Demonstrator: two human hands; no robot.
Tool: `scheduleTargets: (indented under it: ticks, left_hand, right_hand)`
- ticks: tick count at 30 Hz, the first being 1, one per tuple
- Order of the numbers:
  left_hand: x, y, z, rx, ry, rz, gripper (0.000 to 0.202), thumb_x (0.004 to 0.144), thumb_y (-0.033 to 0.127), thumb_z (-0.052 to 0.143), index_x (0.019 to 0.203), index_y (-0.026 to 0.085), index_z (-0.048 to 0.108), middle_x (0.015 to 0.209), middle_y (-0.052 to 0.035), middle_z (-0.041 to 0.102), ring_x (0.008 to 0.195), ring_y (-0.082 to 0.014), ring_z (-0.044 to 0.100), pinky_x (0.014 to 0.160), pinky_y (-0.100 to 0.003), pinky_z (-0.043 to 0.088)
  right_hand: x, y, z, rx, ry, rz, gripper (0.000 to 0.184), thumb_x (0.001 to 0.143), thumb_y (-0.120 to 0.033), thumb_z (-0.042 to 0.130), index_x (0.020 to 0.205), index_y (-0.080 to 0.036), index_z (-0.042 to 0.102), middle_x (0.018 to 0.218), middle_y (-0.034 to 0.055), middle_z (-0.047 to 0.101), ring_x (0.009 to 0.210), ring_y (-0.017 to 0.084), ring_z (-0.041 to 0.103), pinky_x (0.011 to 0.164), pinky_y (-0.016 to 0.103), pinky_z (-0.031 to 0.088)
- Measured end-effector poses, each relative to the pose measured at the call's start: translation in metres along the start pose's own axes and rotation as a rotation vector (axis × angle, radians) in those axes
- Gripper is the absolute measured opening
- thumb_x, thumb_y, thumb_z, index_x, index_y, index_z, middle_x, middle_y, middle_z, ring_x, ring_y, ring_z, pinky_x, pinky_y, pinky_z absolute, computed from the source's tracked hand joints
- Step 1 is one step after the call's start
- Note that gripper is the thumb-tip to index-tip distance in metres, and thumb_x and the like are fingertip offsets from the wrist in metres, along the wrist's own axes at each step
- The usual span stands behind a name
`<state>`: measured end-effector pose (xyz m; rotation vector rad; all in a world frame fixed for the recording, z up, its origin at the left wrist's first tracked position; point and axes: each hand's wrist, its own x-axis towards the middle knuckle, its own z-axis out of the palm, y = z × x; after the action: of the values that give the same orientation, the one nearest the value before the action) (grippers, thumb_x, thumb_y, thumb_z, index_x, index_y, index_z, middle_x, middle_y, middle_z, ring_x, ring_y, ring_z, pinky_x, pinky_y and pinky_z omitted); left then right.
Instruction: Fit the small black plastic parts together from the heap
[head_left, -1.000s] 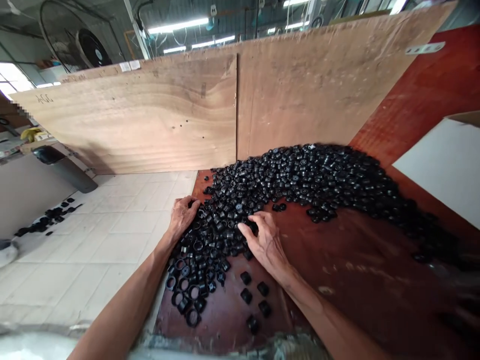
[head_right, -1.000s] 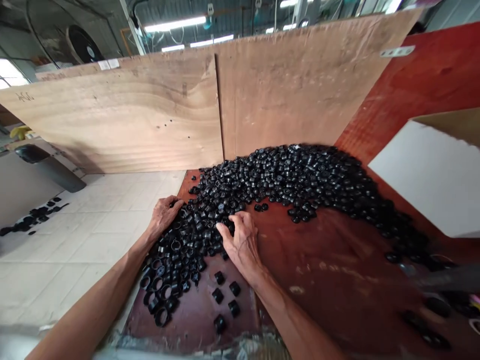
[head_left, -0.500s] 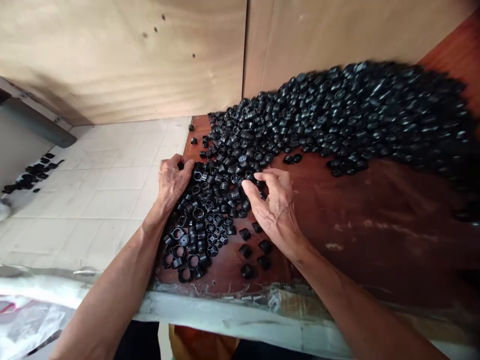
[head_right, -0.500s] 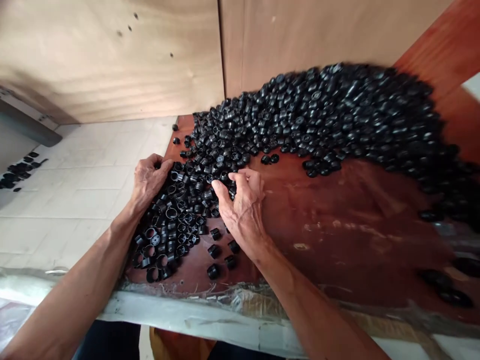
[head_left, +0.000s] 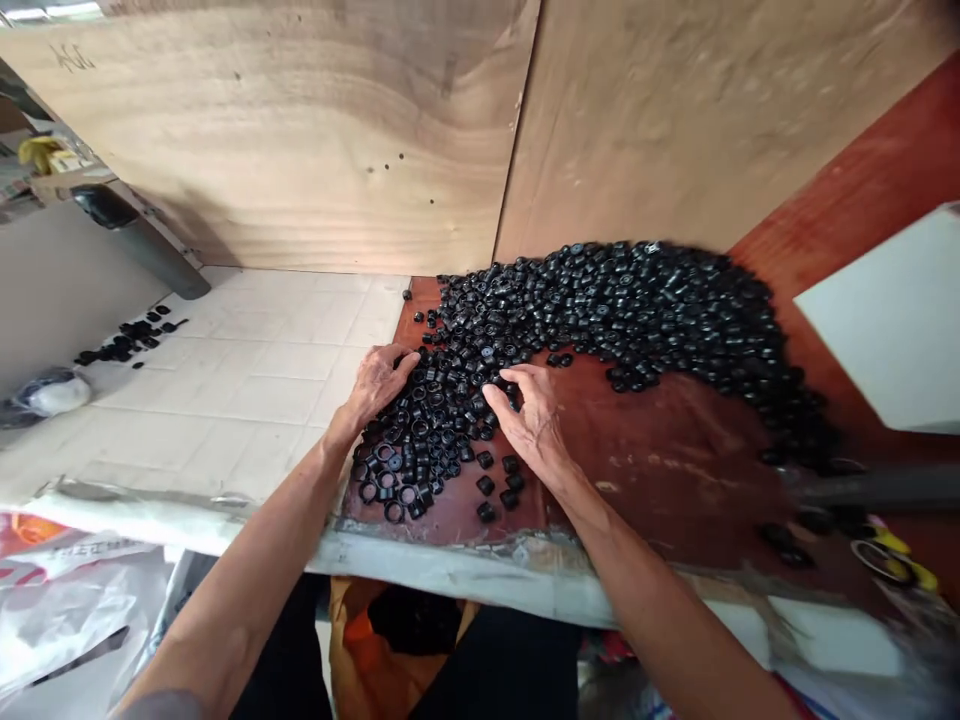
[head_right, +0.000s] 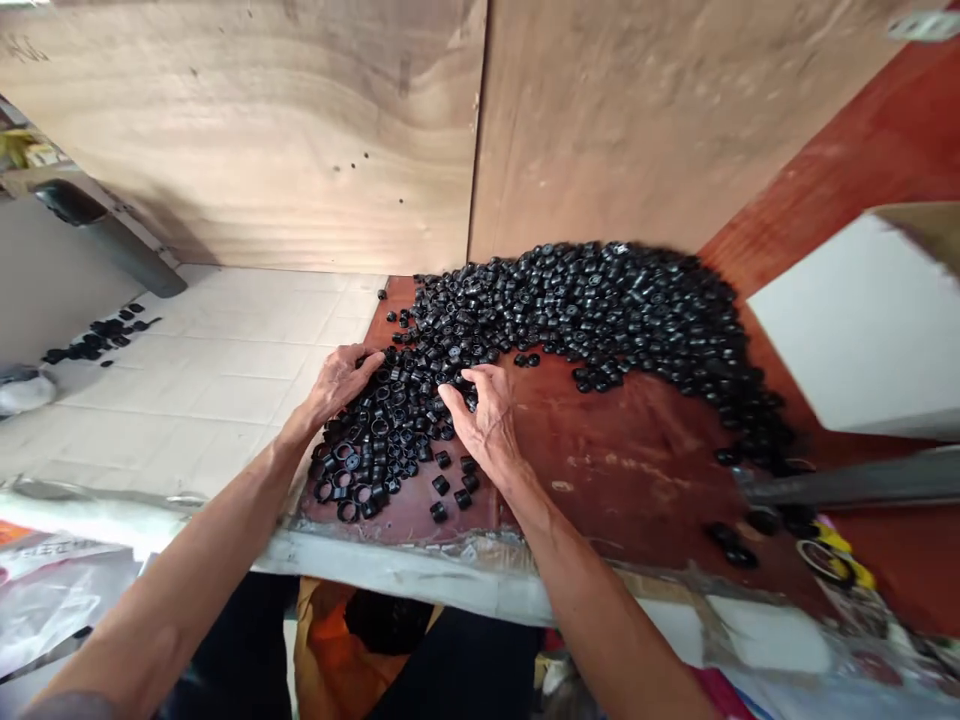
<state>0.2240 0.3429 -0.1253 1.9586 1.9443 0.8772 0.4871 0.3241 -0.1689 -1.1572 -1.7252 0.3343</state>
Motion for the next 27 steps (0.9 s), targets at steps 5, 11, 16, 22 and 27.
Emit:
scheduleTargets:
  ticks: [5, 11, 16, 22, 27]
  left_hand:
    - [-0.045, 0.006, -0.034, 0.01, 0.052, 0.217, 0.034, 0.105, 0.045, 0.049, 0.118, 0.022, 0.071, 0.135, -0.011, 0.068, 0.135, -0.0287, 0.056, 0.121, -0.048, 0.041]
    - [-0.156, -0.022, -0.052, 0.127, -0.128, 0.383, 0.11, 0.075, 0.075, 0.077, 0.163, 0.029, 0.03, 0.172, -0.0191, 0.023, 0.158, -0.0443, 0.025, 0.12, -0.062, 0.042]
    - [-0.174, -0.023, -0.024, 0.252, -0.093, 0.267, 0.125, 0.071, 0.078, 0.078, 0.167, 0.023, 0.02, 0.174, -0.0253, 0.016, 0.159, -0.0533, 0.012, 0.122, -0.075, 0.028]
    - [-0.17, 0.0, -0.02, 0.232, -0.018, 0.324, 0.118, 0.069, 0.077, 0.08, 0.161, 0.02, 0.033, 0.169, -0.0272, 0.026, 0.158, -0.0536, 0.018, 0.122, -0.075, 0.025]
    - [-0.2, 0.0, -0.034, 0.073, 0.049, 0.301, 0.043, 0.09, 0.054, 0.072, 0.121, 0.026, 0.06, 0.114, -0.0129, 0.067, 0.11, -0.0325, 0.067, 0.093, -0.048, 0.058]
  right_hand:
    - [-0.003, -0.014, -0.021, 0.033, -0.064, -0.068, 0.029, 0.096, -0.043, 0.065, 0.113, -0.019, 0.066, 0.119, 0.0127, 0.062, 0.115, 0.028, 0.061, 0.104, 0.048, 0.051]
    - [-0.072, -0.049, -0.061, -0.212, -0.471, -0.195, 0.094, 0.086, -0.06, 0.077, 0.161, -0.022, 0.036, 0.165, 0.0201, 0.031, 0.155, 0.043, 0.026, 0.119, 0.065, 0.035]
    - [-0.089, -0.039, -0.043, -0.426, -0.509, -0.242, 0.08, 0.098, -0.05, 0.069, 0.164, -0.021, 0.034, 0.17, 0.0224, 0.026, 0.157, 0.048, 0.017, 0.114, 0.071, 0.034]
    - [-0.066, -0.042, -0.037, -0.291, -0.32, -0.232, 0.06, 0.099, -0.044, 0.065, 0.151, -0.018, 0.047, 0.16, 0.024, 0.038, 0.152, 0.043, 0.03, 0.114, 0.067, 0.036]
    - [-0.092, -0.086, -0.046, 0.044, -0.344, -0.196, 0.016, 0.099, -0.031, 0.062, 0.109, -0.02, 0.06, 0.111, 0.0107, 0.06, 0.102, 0.026, 0.064, 0.093, 0.041, 0.057]
